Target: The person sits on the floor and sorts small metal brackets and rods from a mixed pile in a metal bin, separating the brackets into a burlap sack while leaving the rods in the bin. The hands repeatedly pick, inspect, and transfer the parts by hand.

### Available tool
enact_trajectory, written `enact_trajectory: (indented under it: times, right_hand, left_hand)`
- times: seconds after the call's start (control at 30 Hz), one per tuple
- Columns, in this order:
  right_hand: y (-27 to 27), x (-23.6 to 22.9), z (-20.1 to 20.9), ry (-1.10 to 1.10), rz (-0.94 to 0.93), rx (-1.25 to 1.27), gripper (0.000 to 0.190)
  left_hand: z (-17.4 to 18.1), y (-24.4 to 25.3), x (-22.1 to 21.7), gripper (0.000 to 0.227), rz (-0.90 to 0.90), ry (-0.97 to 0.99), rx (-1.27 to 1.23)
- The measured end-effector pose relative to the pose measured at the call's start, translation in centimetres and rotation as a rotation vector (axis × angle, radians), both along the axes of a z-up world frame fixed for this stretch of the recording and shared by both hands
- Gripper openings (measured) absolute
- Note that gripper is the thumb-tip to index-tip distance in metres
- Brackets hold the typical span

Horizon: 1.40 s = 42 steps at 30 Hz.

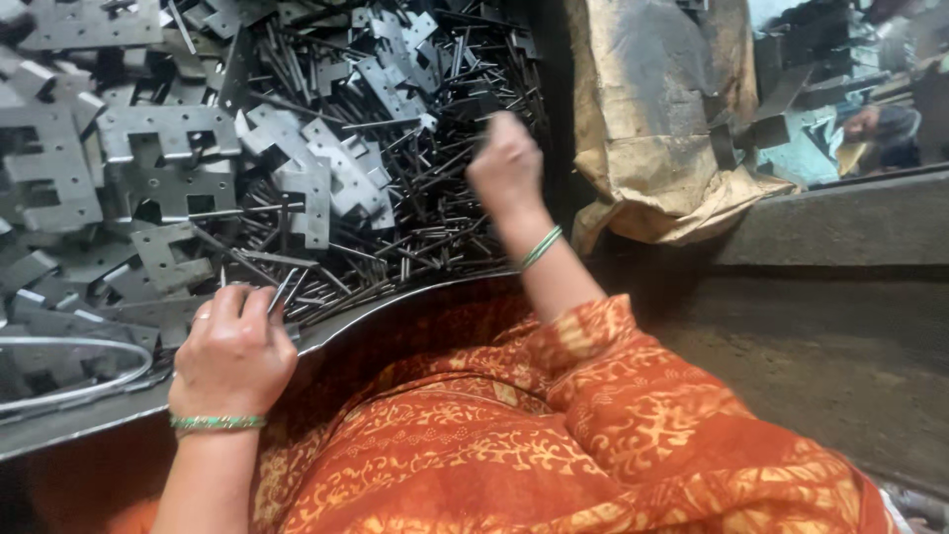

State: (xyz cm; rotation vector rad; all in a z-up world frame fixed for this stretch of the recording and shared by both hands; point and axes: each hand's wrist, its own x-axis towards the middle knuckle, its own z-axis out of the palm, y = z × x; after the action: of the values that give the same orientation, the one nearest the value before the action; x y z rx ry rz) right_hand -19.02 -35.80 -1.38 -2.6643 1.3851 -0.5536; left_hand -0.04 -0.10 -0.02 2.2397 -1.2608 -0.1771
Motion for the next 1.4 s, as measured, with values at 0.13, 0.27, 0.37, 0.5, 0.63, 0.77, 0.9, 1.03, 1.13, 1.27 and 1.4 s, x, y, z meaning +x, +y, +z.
enact_trajectory:
  times: [0.13, 0.27, 0.37, 0.5, 0.63, 0.77, 0.9, 1.03, 1.13, 1.27, 1.4]
  right_hand:
    - [-10.3, -8.2, -5.7, 0.163, -0.308, 0.076, 0.022]
    - [-11.4, -8.7, -9.7, 0.041, -0.241, 0.272, 0.030]
    - [-7.0, -3.8, -9.2, 0.075, 0.019, 0.100, 0.040]
    - [-2.7, 0.7, -2.5, -0.019, 0.104, 0.428, 0.026]
    - [-4.7, -3.7, 1.7, -0.077, 0.137, 0.044, 0.016]
    - [-7.4, -10.5, -2.7, 0.748, -0.121, 0.253, 0.022]
    - [-8.2, -14.5, -8.6, 1.024, -0.154, 0.383, 0.028]
    - [-7.4, -14.1, -7.7, 0.907, -0.121, 0.427, 0.024]
    - [-4.4, -10.3, -5.4, 0.623, 0.167, 0.467, 0.035]
    - [-1.3, -7.1, 0.4, 0.549, 0.091, 0.652, 0.029]
    - [0.8, -6.3, 4.8, 0.317, 0.227, 0.661, 0.028]
  left_hand:
    - [0.0, -0.4, -0.4, 0.016, 0.003, 0.023, 0.047]
    - [0.6, -0.7, 0.0, 0.016, 0.026, 0.012, 0.033]
    - [0.7, -0.5, -0.4, 0.016, 0.015, 0.019, 0.052]
    - [0.7, -0.9, 0.0, 0.016, 0.008, 0.014, 0.054]
    - [0.4, -0.1, -0.5, 0.015, 0.007, 0.025, 0.056]
    - [0.3, -0.6, -0.1, 0.014, 0.015, 0.030, 0.046]
    - [0.3, -0.6, -0.1, 0.015, 0.007, 0.031, 0.065]
    - [0.1, -0.3, -0.4, 0.017, -0.003, 0.043, 0.054]
    - [0.1, -0.5, 0.0, 0.015, 0.003, 0.043, 0.068]
    - [0.4, -0.6, 0.0, 0.015, 0.004, 0.069, 0.068]
    - [0.2, -0.7, -0.4, 0.016, 0.013, 0.114, 0.063]
